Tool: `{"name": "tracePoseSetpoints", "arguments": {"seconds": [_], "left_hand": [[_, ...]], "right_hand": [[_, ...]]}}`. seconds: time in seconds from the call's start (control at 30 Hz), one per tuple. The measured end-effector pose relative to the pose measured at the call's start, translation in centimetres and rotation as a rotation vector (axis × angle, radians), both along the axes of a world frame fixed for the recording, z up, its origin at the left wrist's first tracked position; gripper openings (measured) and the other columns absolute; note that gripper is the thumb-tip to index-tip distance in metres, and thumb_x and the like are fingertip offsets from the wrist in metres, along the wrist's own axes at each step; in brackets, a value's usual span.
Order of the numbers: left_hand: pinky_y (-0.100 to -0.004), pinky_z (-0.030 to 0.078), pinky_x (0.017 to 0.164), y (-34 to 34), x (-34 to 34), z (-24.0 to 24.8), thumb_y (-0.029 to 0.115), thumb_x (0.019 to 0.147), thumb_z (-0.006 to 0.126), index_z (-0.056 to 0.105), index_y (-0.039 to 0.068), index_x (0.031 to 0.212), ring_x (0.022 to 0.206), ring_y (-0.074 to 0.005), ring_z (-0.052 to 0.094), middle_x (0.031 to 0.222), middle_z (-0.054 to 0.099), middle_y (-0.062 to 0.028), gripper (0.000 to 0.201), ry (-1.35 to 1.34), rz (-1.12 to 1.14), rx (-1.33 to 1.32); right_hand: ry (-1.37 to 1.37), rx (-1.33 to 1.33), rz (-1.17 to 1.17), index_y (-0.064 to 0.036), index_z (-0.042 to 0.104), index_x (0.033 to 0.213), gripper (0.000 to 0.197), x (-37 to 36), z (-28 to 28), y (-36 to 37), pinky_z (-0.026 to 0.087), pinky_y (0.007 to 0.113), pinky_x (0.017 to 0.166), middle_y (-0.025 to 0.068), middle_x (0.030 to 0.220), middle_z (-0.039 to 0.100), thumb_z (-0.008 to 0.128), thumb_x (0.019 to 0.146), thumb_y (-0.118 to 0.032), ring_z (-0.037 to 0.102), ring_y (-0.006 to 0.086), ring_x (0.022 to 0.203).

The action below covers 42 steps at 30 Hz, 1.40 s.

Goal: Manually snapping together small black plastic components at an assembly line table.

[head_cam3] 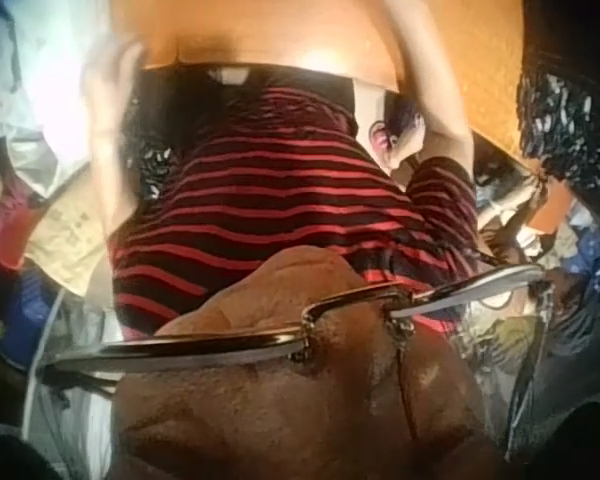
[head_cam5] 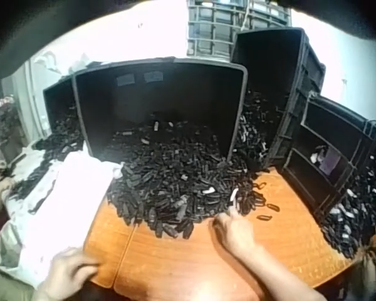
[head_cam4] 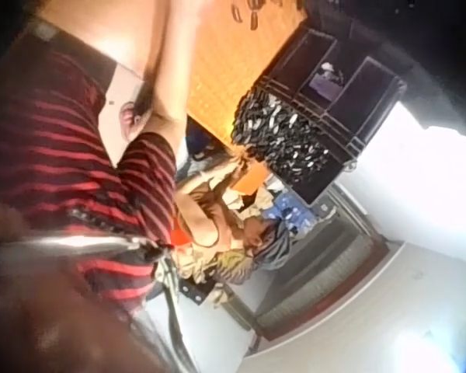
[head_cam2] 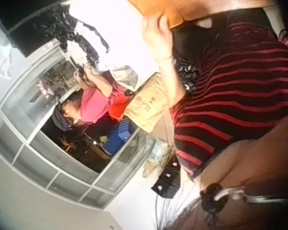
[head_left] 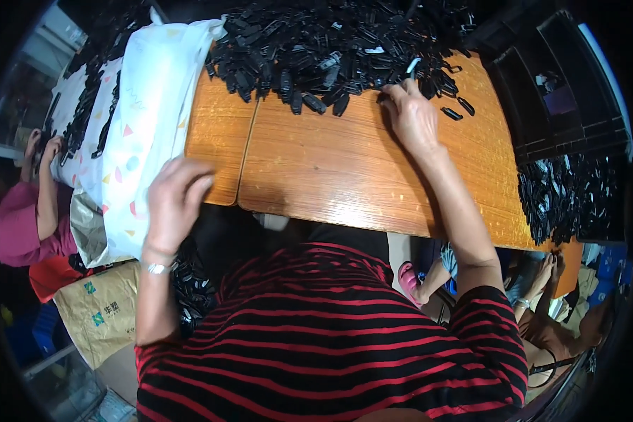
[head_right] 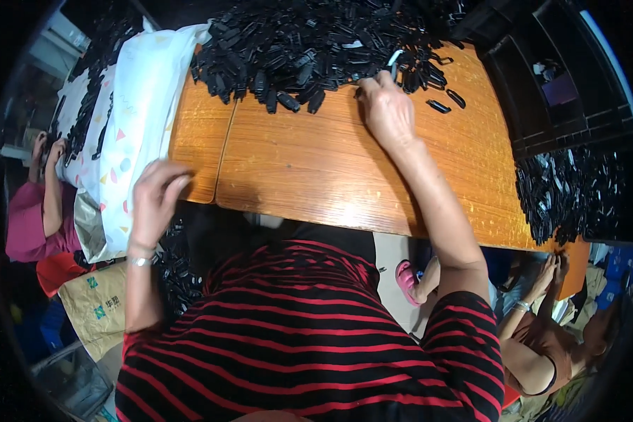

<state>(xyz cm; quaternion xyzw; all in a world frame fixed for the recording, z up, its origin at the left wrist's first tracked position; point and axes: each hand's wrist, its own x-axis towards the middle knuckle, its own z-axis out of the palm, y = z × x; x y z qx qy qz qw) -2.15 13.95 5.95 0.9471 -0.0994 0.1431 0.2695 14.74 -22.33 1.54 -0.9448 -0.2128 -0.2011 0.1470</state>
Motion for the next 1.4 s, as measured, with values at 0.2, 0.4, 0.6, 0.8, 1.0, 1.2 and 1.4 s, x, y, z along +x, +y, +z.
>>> {"name": "tracePoseSetpoints", "arguments": {"seconds": [0.2,0.4,0.6,0.8,1.0,1.2,1.4], "left_hand": [[-0.0381,0.051,0.07,-8.5,9.5,-3.2,0.006,0.081,0.063,0.067,0.005,0.092,0.089,-0.0285,0.06,0.09,0.058,-0.0097,0.012,-0.213,-0.227,0.035],[-0.0358,0.052,0.072,-10.9,14.6,-4.6,0.007,0.077,0.065,0.065,0.004,0.095,0.088,-0.0262,0.058,0.089,0.054,-0.0088,0.018,-0.229,-0.271,0.331],[-0.0343,0.053,0.069,-10.7,14.7,-4.5,0.005,0.074,0.065,0.06,0.003,0.081,0.086,-0.0244,0.058,0.083,0.054,-0.0078,0.009,-0.292,-0.319,0.34],[-0.0292,0.052,0.063,-10.7,12.4,-4.0,0.008,0.078,0.071,0.06,0.003,0.086,0.078,-0.0217,0.061,0.087,0.06,-0.0065,0.014,-0.144,-0.287,-0.014],[-0.0192,0.049,0.063,-12.3,8.9,-5.1,0.006,0.09,0.065,0.056,0.001,0.112,0.073,-0.0069,0.06,0.091,0.062,-0.0026,0.025,0.415,-0.252,-1.24],[-0.0169,0.05,0.066,-12.6,7.0,-5.2,0.005,0.091,0.064,0.055,-0.001,0.12,0.075,-0.0048,0.06,0.096,0.064,-0.0026,0.032,0.422,-0.277,-1.442],[-0.0181,0.05,0.068,-12.6,6.3,-4.8,0.005,0.091,0.064,0.056,-0.001,0.121,0.077,-0.0045,0.06,0.096,0.063,-0.0013,0.032,0.421,-0.308,-1.406]], "right_hand": [[0.003,-0.182,-0.01,-0.0042,0.063,0.095,0.017,1.5,-0.1,-0.4,0.052,0.045,0.067,0.0152,0.098,0.057,0.069,0.079,-0.004,0.063,0.037,0.079],[0.146,-0.093,0.028,-0.0032,0.061,0.09,0.018,-1.5,0.3,-0.2,0.051,0.044,0.065,0.0143,0.09,0.06,0.073,0.078,-0.01,0.063,0.0358,0.079],[0.152,0.077,0.145,0.0,0.06,0.088,0.022,-3.4,0.4,0.4,0.053,0.043,0.068,0.0172,0.088,0.062,0.076,0.075,-0.007,0.064,0.0367,0.08],[0.539,0.442,0.083,0.0024,0.058,0.089,0.019,-4.3,1.9,1.3,0.05,0.028,0.055,0.0074,0.074,0.063,0.074,0.081,-0.002,0.063,0.0146,0.061],[0.586,0.733,0.085,0.0005,0.058,0.089,0.016,-6.9,3.0,5.0,0.048,0.021,0.051,0.0032,0.07,0.063,0.073,0.083,-0.001,0.061,0.0076,0.058],[0.203,0.536,0.211,0.0022,0.061,0.1,0.013,-8.8,1.7,6.6,0.05,0.027,0.054,0.0078,0.067,0.064,0.065,0.088,-0.002,0.066,0.0148,0.06],[0.262,0.587,0.194,0.0021,0.062,0.111,0.022,-9.3,1.3,6.1,0.054,0.026,0.062,0.0136,0.084,0.068,0.062,0.089,0.0,0.069,0.0152,0.072]]}}
